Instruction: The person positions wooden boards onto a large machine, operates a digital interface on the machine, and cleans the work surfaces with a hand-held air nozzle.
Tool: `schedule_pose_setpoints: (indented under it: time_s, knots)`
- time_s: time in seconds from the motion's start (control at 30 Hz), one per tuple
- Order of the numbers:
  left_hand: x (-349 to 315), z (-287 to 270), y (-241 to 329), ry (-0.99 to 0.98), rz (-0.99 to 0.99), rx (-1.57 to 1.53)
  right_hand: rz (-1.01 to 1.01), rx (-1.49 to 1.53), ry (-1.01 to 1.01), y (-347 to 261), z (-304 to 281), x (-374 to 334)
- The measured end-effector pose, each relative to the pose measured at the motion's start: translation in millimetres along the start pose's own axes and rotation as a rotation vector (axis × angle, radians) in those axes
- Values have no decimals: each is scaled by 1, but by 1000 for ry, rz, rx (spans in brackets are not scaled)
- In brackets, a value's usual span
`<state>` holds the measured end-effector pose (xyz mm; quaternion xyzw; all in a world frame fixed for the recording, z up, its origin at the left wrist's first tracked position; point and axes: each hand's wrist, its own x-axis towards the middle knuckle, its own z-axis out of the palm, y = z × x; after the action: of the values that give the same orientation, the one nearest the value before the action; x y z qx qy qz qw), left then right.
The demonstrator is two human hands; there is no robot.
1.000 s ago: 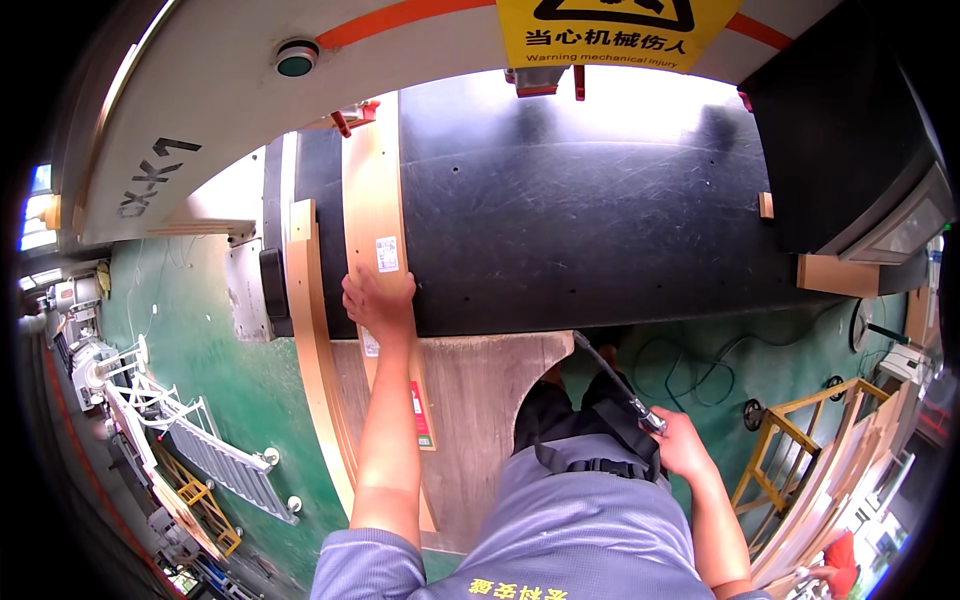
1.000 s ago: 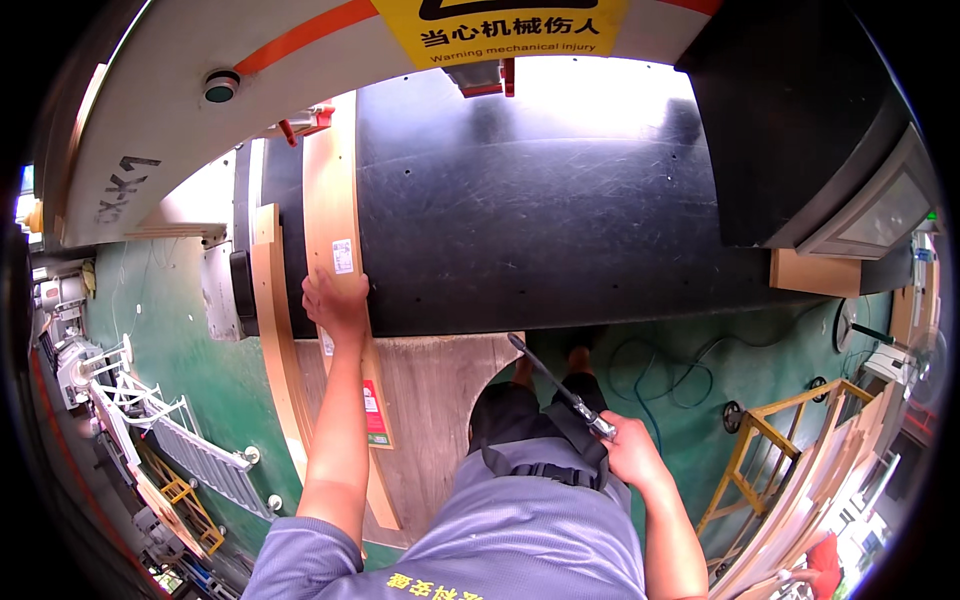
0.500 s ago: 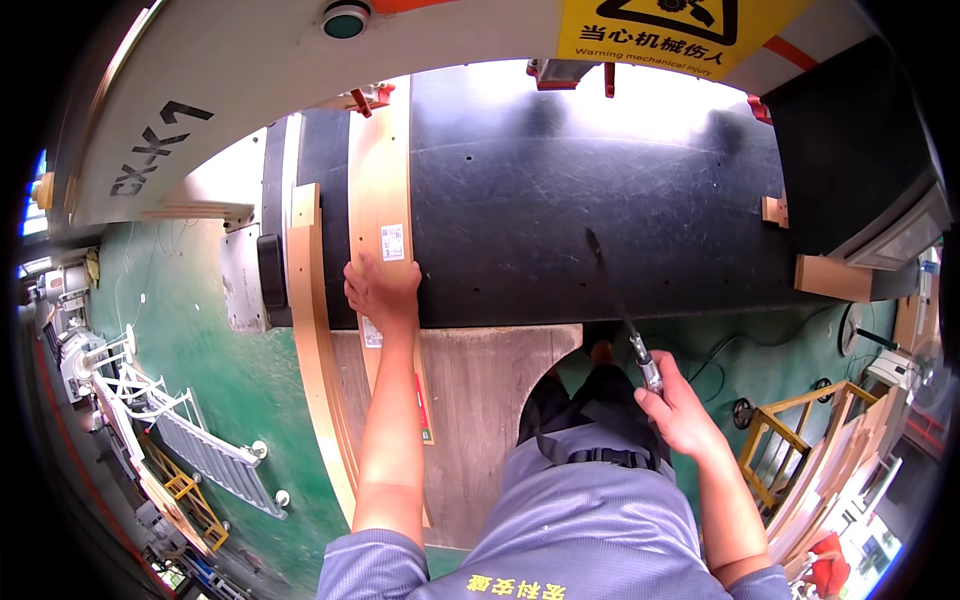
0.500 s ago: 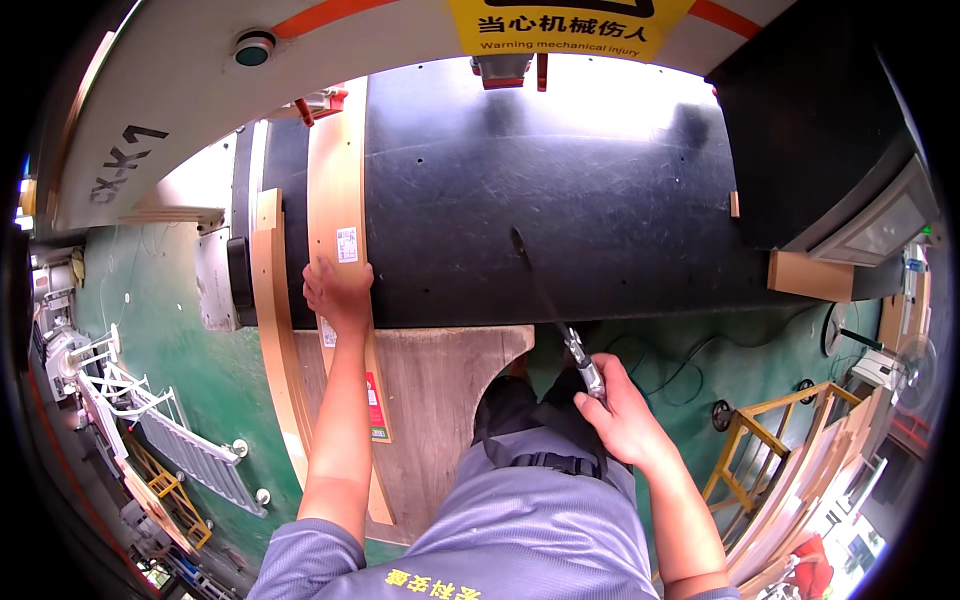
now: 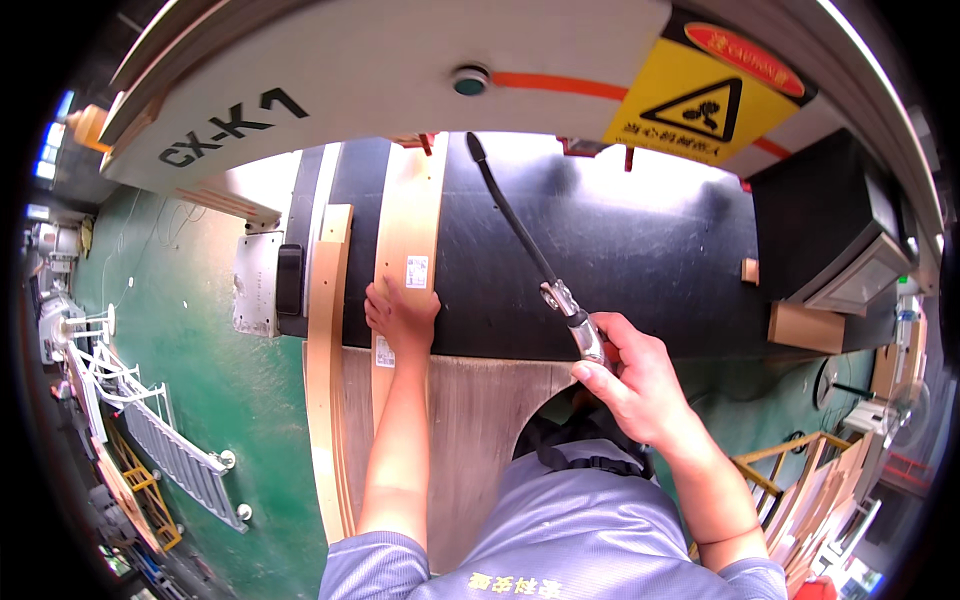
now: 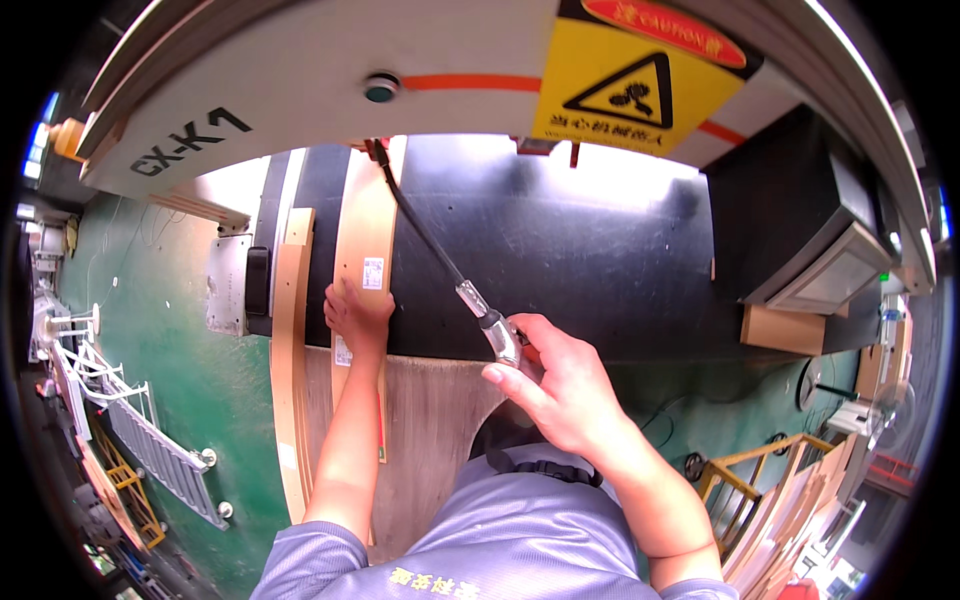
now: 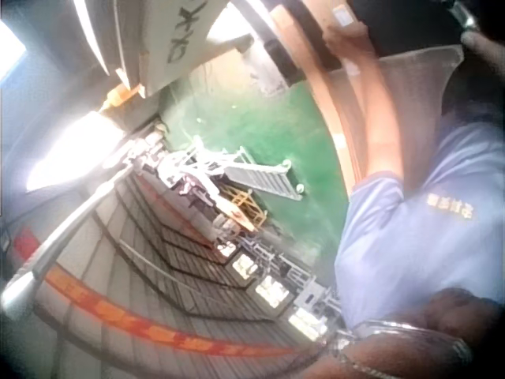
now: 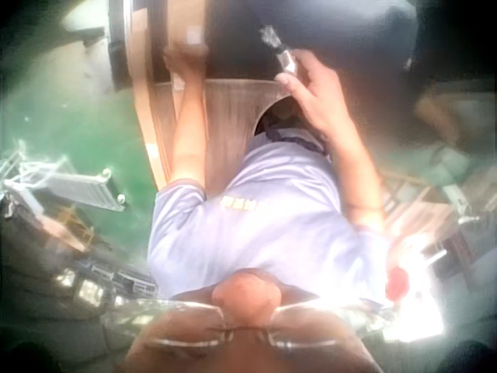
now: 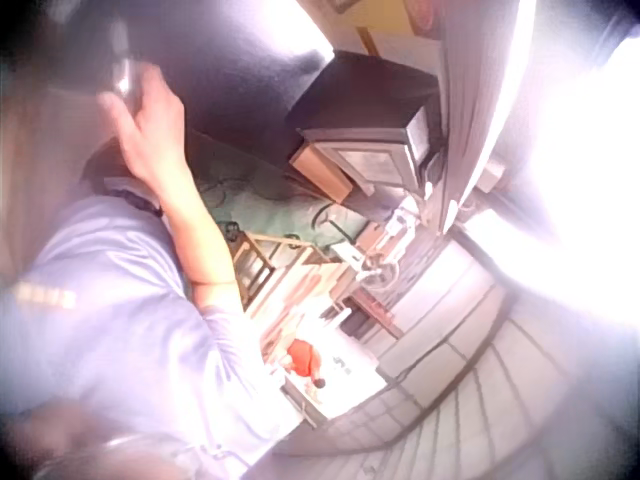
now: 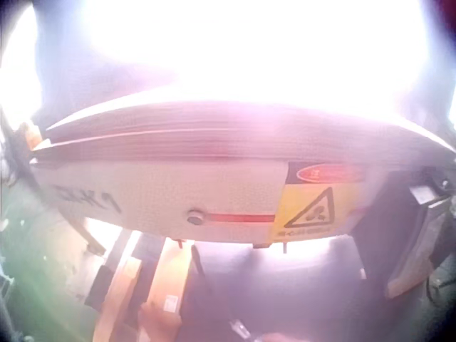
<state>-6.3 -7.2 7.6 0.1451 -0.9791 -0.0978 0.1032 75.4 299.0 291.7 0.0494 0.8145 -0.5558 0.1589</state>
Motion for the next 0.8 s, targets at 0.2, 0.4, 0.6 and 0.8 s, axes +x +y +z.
schedule_pose_setpoints:
  time_s: [0.2, 0.4, 0.6, 0.8]
  knots:
    - [2, -8, -3, 1, -33, -60, -47, -34, 89, -35, 13, 16]
    - [6, -9, -2, -22, -49, -103, -53, -76, 172, -42, 26, 22]
    - [4, -11, -2, -31, -64, -94, -60, -14, 217, -23, 37, 21]
    - [1, -10, -5, 17, -60, -104, -40, 18, 211, -19, 36, 18]
